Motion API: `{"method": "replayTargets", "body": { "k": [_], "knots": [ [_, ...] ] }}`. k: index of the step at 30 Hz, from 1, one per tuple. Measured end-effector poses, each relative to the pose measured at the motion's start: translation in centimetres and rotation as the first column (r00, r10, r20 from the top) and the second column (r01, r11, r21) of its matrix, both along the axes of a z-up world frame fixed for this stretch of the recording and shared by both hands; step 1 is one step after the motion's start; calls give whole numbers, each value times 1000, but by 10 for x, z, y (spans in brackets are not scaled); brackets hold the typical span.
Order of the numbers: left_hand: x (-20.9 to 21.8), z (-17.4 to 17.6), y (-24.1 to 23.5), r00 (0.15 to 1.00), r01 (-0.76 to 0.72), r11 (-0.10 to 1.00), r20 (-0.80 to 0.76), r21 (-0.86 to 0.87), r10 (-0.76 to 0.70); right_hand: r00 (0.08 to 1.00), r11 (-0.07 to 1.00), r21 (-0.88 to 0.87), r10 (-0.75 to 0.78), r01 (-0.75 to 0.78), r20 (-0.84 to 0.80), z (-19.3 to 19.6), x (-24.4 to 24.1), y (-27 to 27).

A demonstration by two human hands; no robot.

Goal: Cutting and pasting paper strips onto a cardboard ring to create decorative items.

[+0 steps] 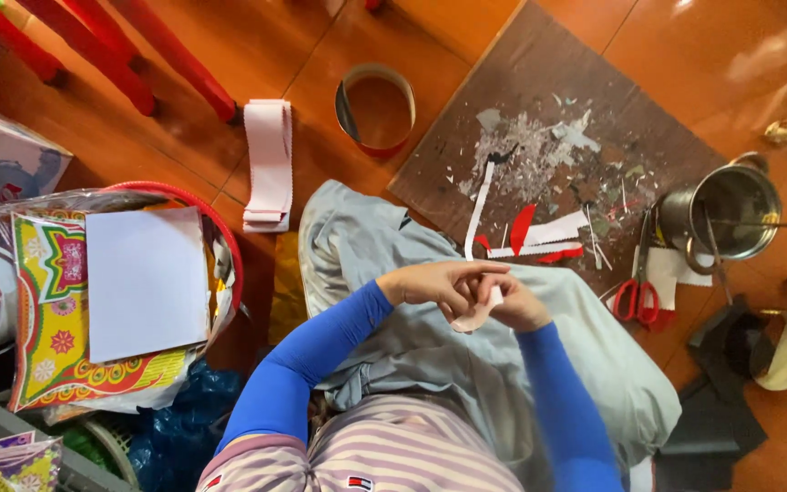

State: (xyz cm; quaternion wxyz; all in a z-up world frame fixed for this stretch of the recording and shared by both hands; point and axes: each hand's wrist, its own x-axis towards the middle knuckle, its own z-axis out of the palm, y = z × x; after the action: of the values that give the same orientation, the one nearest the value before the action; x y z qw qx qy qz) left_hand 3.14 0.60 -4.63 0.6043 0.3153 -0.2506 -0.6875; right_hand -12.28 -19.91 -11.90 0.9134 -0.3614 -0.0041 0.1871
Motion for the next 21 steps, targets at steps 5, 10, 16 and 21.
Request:
{"method": "replayTargets", "body": {
  "k": [5, 10, 16, 21],
  "knots": [
    [23, -44, -10, 973, -91, 995, 216, 51, 78, 980, 979, 49, -199, 198, 16, 13, 2, -3],
    [114, -84, -22, 193, -469, 883, 978, 24, 76, 851, 832, -180, -522, 524, 65, 49, -29, -21],
    [188, -169, -40, -373, -735, 678, 846, -19, -380, 733, 599, -460, -651, 655, 196, 61, -91, -7],
    [177, -150, -46, -401, -670, 740, 869, -64, -288, 626, 538, -444, -777, 716, 67, 65, -117, 5]
  ]
}}
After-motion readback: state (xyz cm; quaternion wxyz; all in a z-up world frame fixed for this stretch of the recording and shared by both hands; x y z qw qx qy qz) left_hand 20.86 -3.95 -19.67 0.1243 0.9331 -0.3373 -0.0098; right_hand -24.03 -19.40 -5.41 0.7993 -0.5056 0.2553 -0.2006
